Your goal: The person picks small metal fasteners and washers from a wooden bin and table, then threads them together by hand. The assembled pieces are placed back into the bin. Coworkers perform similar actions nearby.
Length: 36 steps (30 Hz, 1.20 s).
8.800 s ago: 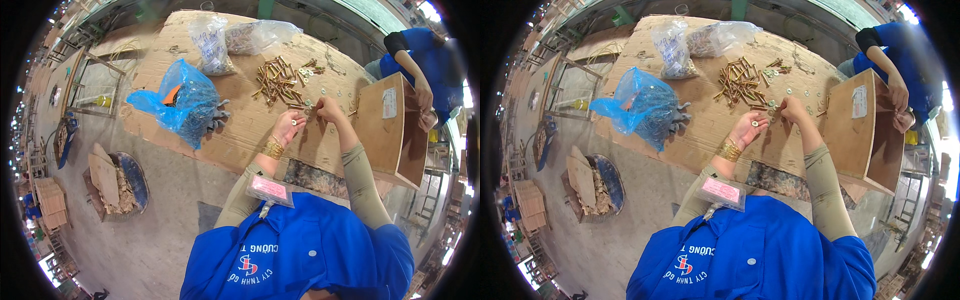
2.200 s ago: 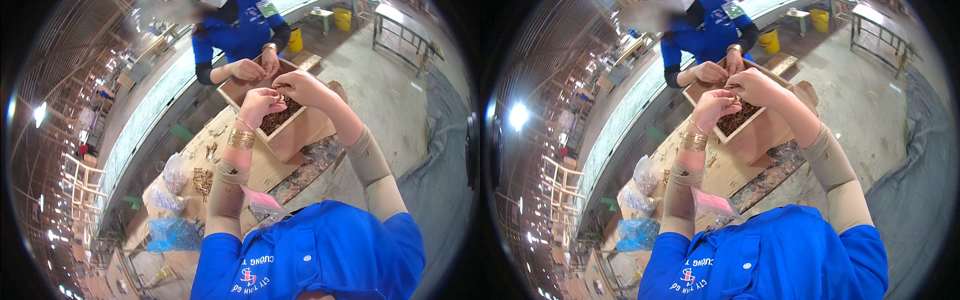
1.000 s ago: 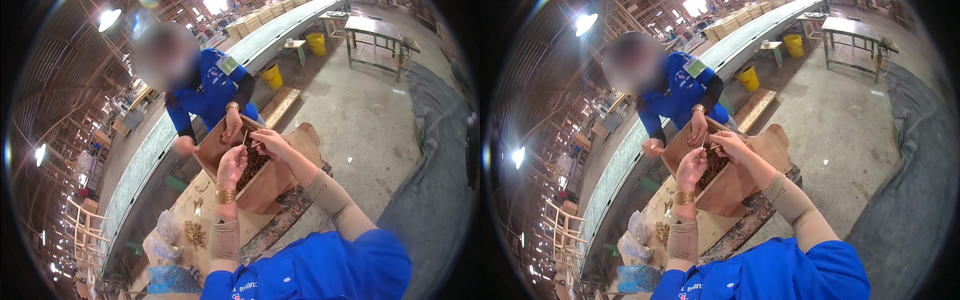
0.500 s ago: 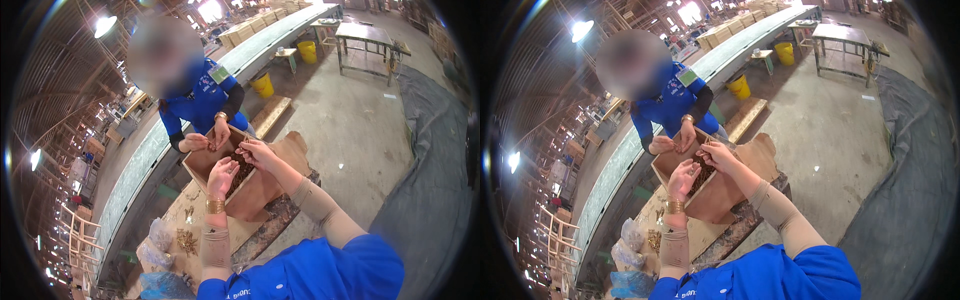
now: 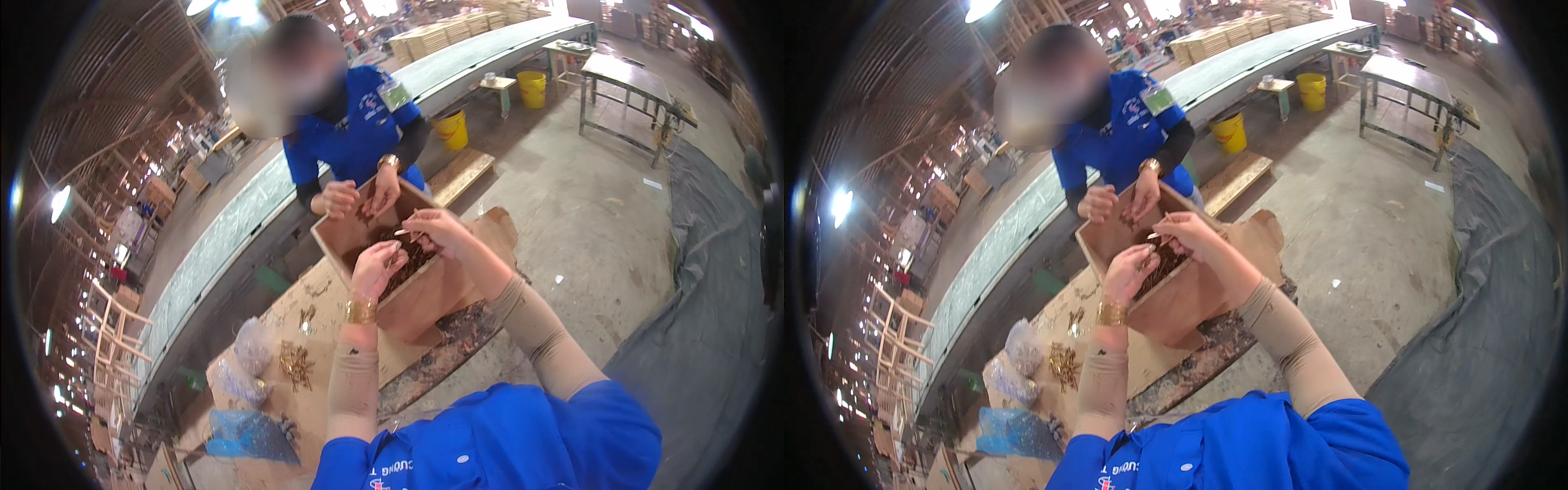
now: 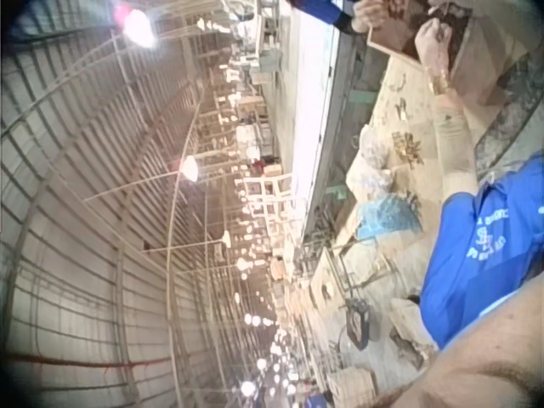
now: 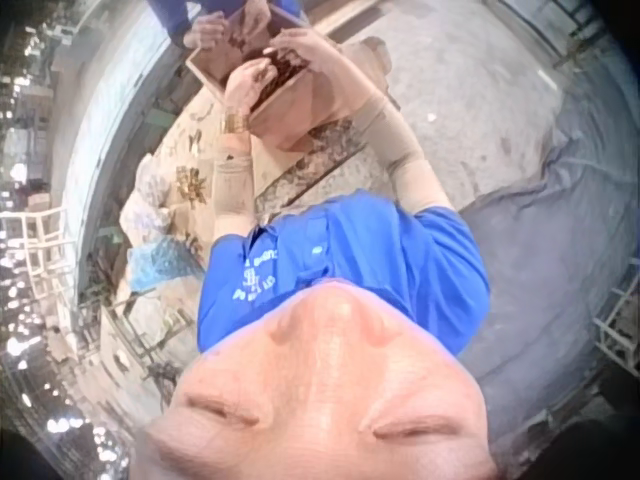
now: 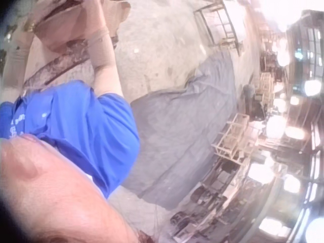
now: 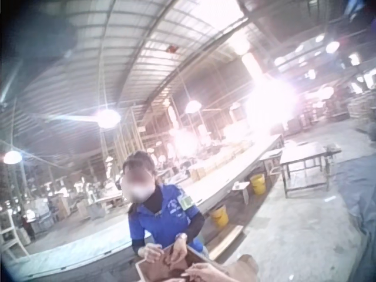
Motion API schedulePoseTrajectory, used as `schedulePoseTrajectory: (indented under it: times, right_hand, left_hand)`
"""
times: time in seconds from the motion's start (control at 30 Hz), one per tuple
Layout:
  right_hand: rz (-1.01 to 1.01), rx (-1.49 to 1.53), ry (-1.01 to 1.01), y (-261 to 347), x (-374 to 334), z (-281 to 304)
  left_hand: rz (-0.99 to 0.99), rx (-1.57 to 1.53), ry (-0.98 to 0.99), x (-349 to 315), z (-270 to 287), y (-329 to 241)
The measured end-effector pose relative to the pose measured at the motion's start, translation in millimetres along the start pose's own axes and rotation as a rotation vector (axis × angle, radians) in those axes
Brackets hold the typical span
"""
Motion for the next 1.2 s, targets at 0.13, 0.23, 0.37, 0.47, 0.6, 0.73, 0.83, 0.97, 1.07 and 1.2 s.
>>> schedulePoseTrajectory:
  times: [0.13,0.23,0.37,0.47,0.6,0.73,0.83,0.97,1.07,1.2]
  right_hand:
    - [0.019,-0.147,-0.013,6.9,2.1,-0.8]
    - [-0.015,-0.171,0.032,12.0,5.3,-11.2]
    - [-0.012,-0.317,-0.024,13.8,8.9,-20.1]
    - [0.0,-0.41,-0.081,19.2,8.4,-22.2]
    - [0.006,-0.476,-0.144,21.8,7.4,-21.1]
    - [0.01,-0.536,-0.126,19.5,9.1,-22.8]
    - [0.019,-0.614,-0.103,17.3,8.9,-28.7]
    - [0.049,-0.774,-0.107,11.9,22.8,-31.6]
    - [0.12,-0.913,-0.147,10.4,31.9,-30.7]
    - [0.087,-0.892,-0.177,3.7,34.4,-30.0]
  left_hand:
    - [0.039,0.032,0.058,0.9,-0.9,7.2]
    - [0.043,0.064,0.026,-0.5,3.0,8.2]
    - [0.047,0.061,-0.038,-2.2,10.6,7.8]
    - [0.008,0.006,-0.024,-0.3,11.6,5.8]
    - [-0.03,-0.043,-0.035,1.7,12.0,4.9]
    - [-0.037,-0.081,-0.014,2.1,9.8,5.6]
    - [-0.023,-0.044,-0.002,0.5,9.2,7.3]
    - [0.019,0.037,-0.006,-2.1,6.5,9.6]
    - [0.029,0.038,0.009,-1.2,6.0,9.6]
    - [0.015,0.033,-0.05,-2.6,15.9,5.9]
Point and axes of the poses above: each hand's wrist, its own x-axis towards the middle knuckle, its own z-axis out of the back of the hand, y = z × x, the point moved 9 cm from there along x, towards the middle knuckle, and after that the axes turned 13 degrees about -z, right-handed, at the moved point
